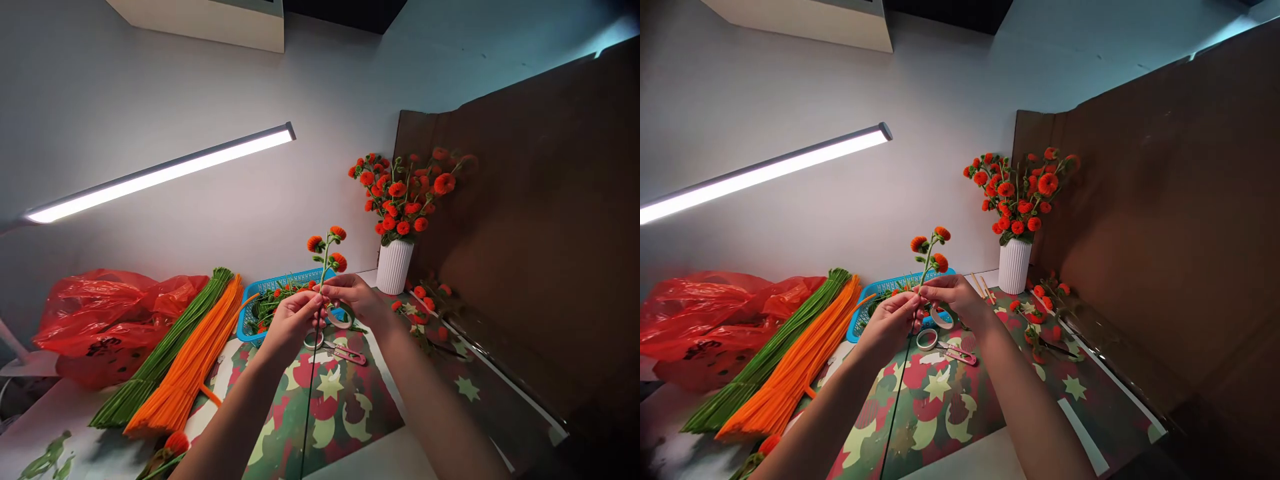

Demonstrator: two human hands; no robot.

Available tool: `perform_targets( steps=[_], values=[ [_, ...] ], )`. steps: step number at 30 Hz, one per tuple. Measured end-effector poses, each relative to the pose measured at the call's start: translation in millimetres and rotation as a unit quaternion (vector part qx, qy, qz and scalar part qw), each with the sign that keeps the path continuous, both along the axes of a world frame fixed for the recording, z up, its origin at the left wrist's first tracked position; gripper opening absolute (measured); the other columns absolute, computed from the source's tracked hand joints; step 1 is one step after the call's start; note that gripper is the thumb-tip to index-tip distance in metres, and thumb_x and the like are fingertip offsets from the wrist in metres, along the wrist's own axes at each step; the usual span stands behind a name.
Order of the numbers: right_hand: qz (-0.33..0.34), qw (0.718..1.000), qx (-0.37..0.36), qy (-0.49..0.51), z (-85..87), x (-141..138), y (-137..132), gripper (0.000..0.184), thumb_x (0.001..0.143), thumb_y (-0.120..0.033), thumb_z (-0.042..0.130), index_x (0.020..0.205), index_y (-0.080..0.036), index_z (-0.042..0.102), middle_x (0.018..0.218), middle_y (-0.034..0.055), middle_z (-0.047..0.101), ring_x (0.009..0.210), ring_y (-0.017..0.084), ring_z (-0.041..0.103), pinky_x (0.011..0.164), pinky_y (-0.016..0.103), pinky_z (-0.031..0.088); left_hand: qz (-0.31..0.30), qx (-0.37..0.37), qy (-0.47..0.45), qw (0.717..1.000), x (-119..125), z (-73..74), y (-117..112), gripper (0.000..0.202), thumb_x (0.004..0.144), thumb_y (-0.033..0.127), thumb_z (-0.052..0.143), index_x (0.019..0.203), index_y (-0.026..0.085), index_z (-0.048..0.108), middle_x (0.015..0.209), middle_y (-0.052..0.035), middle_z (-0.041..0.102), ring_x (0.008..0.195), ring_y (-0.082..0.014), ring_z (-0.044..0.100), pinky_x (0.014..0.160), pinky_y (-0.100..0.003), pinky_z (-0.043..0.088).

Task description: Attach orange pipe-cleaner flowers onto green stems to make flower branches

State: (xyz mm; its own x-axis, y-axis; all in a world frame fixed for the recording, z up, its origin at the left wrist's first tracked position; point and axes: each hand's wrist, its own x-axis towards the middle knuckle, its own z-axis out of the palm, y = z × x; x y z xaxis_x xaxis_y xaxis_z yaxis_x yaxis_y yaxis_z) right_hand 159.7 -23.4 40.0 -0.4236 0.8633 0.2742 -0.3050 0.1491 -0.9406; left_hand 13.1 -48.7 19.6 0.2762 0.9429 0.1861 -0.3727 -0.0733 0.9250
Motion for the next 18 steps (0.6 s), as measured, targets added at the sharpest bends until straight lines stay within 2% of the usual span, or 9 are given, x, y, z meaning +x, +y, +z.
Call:
perform_targets(
  steps=[3,5,7,8,10,12,15,16,18],
  values=[
    [0.000,1.000,0.006,-0.013,-1.1,2.7,2.4,0.019,0.063,-0.033,0.075,0.063,-0.015,0.070,0.056,-0.0017,0.059,0.053,0.008,0.047,0.052,0.022,0.035,-0.037,-0.017,-0.007,0.999,-0.1,-3.0,4.0,0.027,0.066,0.039,0.074,0.072,0.014,0.064,0.059,0.0010,0.059,0.049,-0.0065,0.052,0.048,-0.017,0.043],
    [-0.027,0.999,0.011,-0.030,0.2,8.2,4.3,0.019,0.062,-0.032,0.076,0.063,-0.014,0.070,0.055,-0.0021,0.058,0.051,0.007,0.044,0.050,0.022,0.033,-0.031,0.007,0.042,0.999,-6.7,-2.9,8.4,0.030,0.069,0.043,0.070,0.076,0.014,0.066,0.064,-0.0024,0.063,0.056,-0.0105,0.057,0.057,-0.022,0.048],
    [-0.059,0.997,0.011,-0.043,4.3,18.7,5.3,0.019,0.062,-0.033,0.076,0.065,-0.014,0.070,0.053,-0.0030,0.055,0.048,0.006,0.041,0.047,0.022,0.030,0.030,0.054,0.128,0.990,-18.3,-1.9,14.9,0.035,0.073,0.047,0.065,0.082,0.013,0.068,0.072,-0.0064,0.067,0.068,-0.0155,0.062,0.067,-0.027,0.049],
    [-0.074,0.996,0.015,-0.049,7.3,25.7,5.2,0.019,0.062,-0.033,0.076,0.066,-0.014,0.071,0.052,-0.0035,0.053,0.047,0.006,0.040,0.047,0.022,0.029,0.079,0.083,0.180,0.977,-24.6,-1.5,19.1,0.036,0.074,0.047,0.063,0.086,0.014,0.068,0.075,-0.0075,0.069,0.073,-0.0174,0.063,0.069,-0.028,0.049],
    [-0.091,0.993,0.036,-0.067,14.5,41.9,3.5,0.018,0.063,-0.032,0.075,0.066,-0.015,0.071,0.050,-0.0043,0.049,0.047,0.006,0.037,0.046,0.022,0.028,0.167,0.139,0.295,0.931,-34.0,-1.0,29.5,0.032,0.075,0.045,0.062,0.087,0.016,0.068,0.080,-0.0075,0.071,0.077,-0.0199,0.064,0.069,-0.028,0.048],
    [-0.092,0.991,0.058,-0.083,21.3,58.2,0.4,0.017,0.065,-0.031,0.074,0.063,-0.015,0.070,0.049,-0.0046,0.047,0.047,0.006,0.036,0.047,0.023,0.027,0.185,0.184,0.445,0.857,-34.4,-1.5,43.0,0.025,0.079,0.038,0.056,0.089,0.018,0.068,0.084,-0.0069,0.071,0.079,-0.0206,0.064,0.069,-0.028,0.047],
    [-0.100,0.989,0.067,-0.086,28.2,76.8,-4.7,0.016,0.065,-0.031,0.074,0.061,-0.016,0.068,0.049,-0.0044,0.046,0.046,0.006,0.035,0.045,0.023,0.025,0.099,0.231,0.672,0.697,-17.4,-5.1,69.7,0.027,0.080,0.022,0.045,0.092,0.021,0.070,0.089,-0.0067,0.071,0.083,-0.0219,0.064,0.071,-0.030,0.045],
    [-0.104,0.989,0.066,-0.086,29.6,81.1,-6.2,0.017,0.065,-0.031,0.074,0.060,-0.016,0.067,0.049,-0.0042,0.047,0.046,0.006,0.034,0.044,0.023,0.024,0.068,0.230,0.705,0.667,-9.4,-7.4,80.0,0.025,0.075,0.019,0.049,0.086,0.020,0.072,0.084,-0.0080,0.072,0.082,-0.0239,0.064,0.070,-0.031,0.045],
    [-0.105,0.988,0.066,-0.091,31.2,87.6,-8.5,0.018,0.064,-0.032,0.074,0.059,-0.017,0.066,0.049,-0.0038,0.047,0.045,0.006,0.033,0.044,0.024,0.023,0.017,0.224,0.737,0.638,5.3,-13.4,100.4,0.012,0.065,0.018,0.059,0.065,0.017,0.071,0.066,-0.0093,0.069,0.072,-0.0262,0.064,0.066,-0.032,0.045]
  ],
)
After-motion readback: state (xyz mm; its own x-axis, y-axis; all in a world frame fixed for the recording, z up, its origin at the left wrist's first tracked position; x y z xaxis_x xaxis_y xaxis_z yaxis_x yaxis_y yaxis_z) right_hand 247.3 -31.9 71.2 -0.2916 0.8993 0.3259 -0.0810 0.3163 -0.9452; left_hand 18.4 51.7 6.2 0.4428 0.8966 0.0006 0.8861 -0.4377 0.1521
